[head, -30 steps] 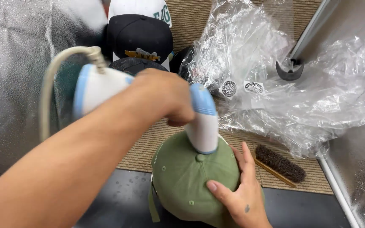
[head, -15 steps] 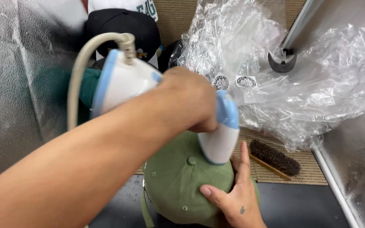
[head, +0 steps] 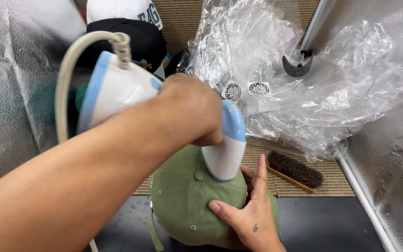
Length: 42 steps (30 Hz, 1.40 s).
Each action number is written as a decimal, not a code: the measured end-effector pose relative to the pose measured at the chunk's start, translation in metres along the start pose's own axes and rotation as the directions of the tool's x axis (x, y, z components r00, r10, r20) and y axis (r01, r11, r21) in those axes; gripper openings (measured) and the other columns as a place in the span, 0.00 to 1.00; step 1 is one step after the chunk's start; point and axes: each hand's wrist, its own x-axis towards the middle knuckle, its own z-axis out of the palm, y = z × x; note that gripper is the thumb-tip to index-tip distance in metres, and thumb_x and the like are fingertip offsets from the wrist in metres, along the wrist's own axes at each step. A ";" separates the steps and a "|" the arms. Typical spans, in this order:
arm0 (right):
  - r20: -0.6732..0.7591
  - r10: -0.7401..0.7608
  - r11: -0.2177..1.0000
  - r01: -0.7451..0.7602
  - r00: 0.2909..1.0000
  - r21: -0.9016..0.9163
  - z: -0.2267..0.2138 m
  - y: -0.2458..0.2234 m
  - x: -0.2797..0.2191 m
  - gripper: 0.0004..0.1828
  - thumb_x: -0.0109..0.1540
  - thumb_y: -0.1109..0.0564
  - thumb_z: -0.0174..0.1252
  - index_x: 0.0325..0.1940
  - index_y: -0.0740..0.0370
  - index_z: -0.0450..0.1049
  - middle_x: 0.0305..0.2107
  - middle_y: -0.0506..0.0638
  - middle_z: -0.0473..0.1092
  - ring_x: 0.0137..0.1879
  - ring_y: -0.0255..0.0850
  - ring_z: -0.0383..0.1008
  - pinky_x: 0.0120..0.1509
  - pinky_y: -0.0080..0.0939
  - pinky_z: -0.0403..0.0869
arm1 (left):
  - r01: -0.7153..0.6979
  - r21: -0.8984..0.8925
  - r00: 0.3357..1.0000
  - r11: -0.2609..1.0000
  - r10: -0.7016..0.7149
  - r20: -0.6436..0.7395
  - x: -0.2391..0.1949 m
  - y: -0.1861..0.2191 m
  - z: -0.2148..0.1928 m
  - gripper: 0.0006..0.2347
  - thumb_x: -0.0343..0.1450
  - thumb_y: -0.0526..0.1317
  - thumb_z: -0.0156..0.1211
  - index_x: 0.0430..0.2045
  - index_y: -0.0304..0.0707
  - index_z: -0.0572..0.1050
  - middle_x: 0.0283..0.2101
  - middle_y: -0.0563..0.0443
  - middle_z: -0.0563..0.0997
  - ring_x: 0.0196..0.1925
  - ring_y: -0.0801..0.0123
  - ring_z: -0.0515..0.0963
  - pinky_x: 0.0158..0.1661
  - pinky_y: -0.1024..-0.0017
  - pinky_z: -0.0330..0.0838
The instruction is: The person brushes a green baseball cap with a wooden brush, then steams it with a handheld steamer. Afterward, they place the cap into a clear plastic bag and seal it.
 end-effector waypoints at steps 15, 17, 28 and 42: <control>0.025 0.032 0.999 -0.032 0.999 0.018 0.003 -0.007 0.000 0.82 0.36 0.40 0.74 0.83 0.49 0.30 0.69 0.46 0.64 0.71 0.37 0.66 0.72 0.41 0.64 | 0.163 -0.125 0.985 0.979 -0.155 0.073 -0.006 -0.045 0.026 0.21 0.59 0.38 0.55 0.46 0.42 0.82 0.51 0.50 0.84 0.51 0.53 0.84 0.45 0.56 0.78; 0.007 0.025 1.000 -0.025 1.000 0.009 0.001 -0.005 0.001 0.82 0.35 0.39 0.74 0.83 0.48 0.31 0.68 0.45 0.66 0.69 0.37 0.69 0.70 0.41 0.66 | 0.135 -0.120 0.990 0.983 -0.130 0.048 -0.001 -0.039 0.018 0.21 0.59 0.38 0.56 0.48 0.44 0.82 0.51 0.51 0.84 0.53 0.53 0.84 0.46 0.57 0.78; 0.011 0.066 0.994 -0.065 0.998 -0.093 -0.006 0.017 0.010 0.82 0.32 0.36 0.72 0.83 0.49 0.34 0.70 0.39 0.64 0.67 0.33 0.72 0.66 0.39 0.71 | -0.020 -0.153 0.974 0.988 0.054 0.220 0.113 -0.042 0.020 0.32 0.57 0.39 0.62 0.62 0.38 0.72 0.60 0.35 0.77 0.49 0.46 0.81 0.41 0.55 0.76; 0.084 0.100 0.988 -0.109 0.991 0.111 -0.025 -0.027 0.007 0.57 0.51 0.58 0.57 0.83 0.50 0.41 0.69 0.60 0.62 0.69 0.47 0.68 0.69 0.50 0.68 | 0.133 -0.792 0.985 0.595 -0.169 0.038 -0.005 -0.111 0.160 0.14 0.61 0.44 0.69 0.38 0.45 0.78 0.35 0.50 0.85 0.38 0.60 0.81 0.39 0.63 0.72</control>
